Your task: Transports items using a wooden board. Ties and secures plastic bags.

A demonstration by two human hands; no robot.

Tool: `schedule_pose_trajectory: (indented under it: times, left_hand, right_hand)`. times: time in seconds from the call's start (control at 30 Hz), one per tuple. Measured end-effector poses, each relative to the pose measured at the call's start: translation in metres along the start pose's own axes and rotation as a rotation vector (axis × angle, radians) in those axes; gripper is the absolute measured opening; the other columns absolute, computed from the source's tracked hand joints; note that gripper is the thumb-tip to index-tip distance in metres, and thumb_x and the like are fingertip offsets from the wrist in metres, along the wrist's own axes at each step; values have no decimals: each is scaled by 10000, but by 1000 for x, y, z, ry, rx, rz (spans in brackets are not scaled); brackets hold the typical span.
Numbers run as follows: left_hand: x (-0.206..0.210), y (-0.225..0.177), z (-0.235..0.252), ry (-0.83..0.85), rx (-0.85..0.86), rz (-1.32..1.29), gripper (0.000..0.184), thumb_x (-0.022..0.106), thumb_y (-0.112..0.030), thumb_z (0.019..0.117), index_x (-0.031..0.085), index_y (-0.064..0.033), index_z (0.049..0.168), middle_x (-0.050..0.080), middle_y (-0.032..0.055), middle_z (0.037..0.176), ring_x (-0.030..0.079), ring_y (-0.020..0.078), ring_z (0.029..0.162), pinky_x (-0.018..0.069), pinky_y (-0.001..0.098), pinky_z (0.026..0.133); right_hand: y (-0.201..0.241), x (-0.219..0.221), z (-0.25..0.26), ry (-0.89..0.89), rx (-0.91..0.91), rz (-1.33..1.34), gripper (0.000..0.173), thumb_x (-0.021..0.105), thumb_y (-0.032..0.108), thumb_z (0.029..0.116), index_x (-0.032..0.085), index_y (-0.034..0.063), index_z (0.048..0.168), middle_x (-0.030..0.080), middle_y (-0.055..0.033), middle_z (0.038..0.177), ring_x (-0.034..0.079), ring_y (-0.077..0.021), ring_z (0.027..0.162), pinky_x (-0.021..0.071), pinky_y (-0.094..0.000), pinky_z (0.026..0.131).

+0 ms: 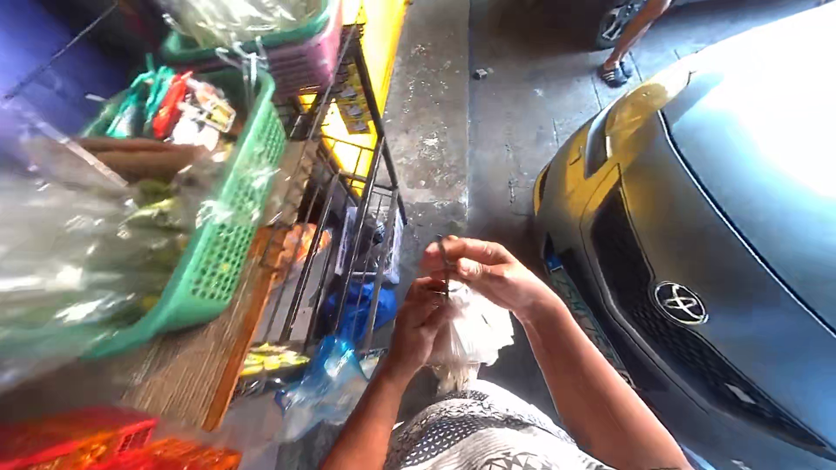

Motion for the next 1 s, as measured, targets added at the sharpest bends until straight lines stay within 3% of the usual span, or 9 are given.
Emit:
schedule_pose_trajectory:
  times: [0.07,0.13,0.47,0.6,0.67,0.77,0.87,0.93,1.0]
  left_hand:
    - [11,2,18,13,10,-67,124,616,-12,917,728,28,951,605,94,1254,552,80,1216,479,242,1043]
    - [21,0,38,26,15,-63,114,610,-15,906,719,14,920,588,91,1250,533,74,1222,472,235,1037]
    - [57,25,126,132,19,-148,156,598,-30,925,747,-70,946,558,12,1220,508,55,1196,448,228,1033]
    - [62,35,163,181,16,-142,129,624,-80,925,750,-103,937,545,3,1239,500,48,1203,448,224,1030]
    - [65,41,181,218,10,-145,123,634,-97,927,753,-127,916,542,-6,1236,498,42,1199,444,218,1026]
    - [67,47,217,222,-10,-175,135,617,-75,925,747,-112,920,545,-14,1210,520,31,1164,475,196,987]
    - [59,62,260,206,-30,-253,138,601,-117,951,717,-158,890,542,-56,1171,518,9,1106,467,184,941]
    - [57,70,292,228,-53,-288,158,597,-155,968,704,-185,856,539,-72,1163,501,4,1110,447,186,950]
    - [57,75,320,256,-54,-309,166,611,-185,961,701,-201,822,549,-86,1156,496,-6,1130,438,189,970]
  right_hand:
    - [12,-30,-2,-47,19,-82,658,633,538,930,564,100,1417,671,-66,1307,656,-192,1180,556,-385,994]
    - [21,-60,-6,-136,34,-135,752,555,643,939,523,96,1453,693,-68,1272,665,-192,1162,554,-386,993]
    - [52,-142,-17,-604,-167,-514,155,638,145,948,695,50,1057,719,-36,1028,688,-117,982,584,-328,886]
    - [50,-155,17,-448,-82,-639,485,728,276,901,647,81,1337,636,-76,1313,586,-171,1246,505,-434,1056]
    - [47,-163,41,-354,-38,-583,400,697,204,948,656,56,1317,647,-86,1292,600,-149,1218,510,-380,1050]
    - [55,-186,73,-285,-45,-531,211,545,120,1037,701,-20,1013,705,-40,976,658,-50,937,547,-258,886]
    - [72,-219,100,-267,85,-411,247,466,137,1067,647,16,951,646,23,798,644,-25,727,580,-228,739]
    - [79,-236,120,-321,227,-213,254,444,178,1057,585,110,858,506,75,652,461,7,510,426,-158,493]
    - [86,-244,144,-371,315,-28,304,405,179,1059,536,165,785,401,107,584,317,32,445,275,-131,416]
Point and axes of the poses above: each hand's wrist, its own z-axis towards the middle knuckle, its own x-axis out of the palm, y = z × x, the point moved 7 cm from there along z, towards the middle knuckle
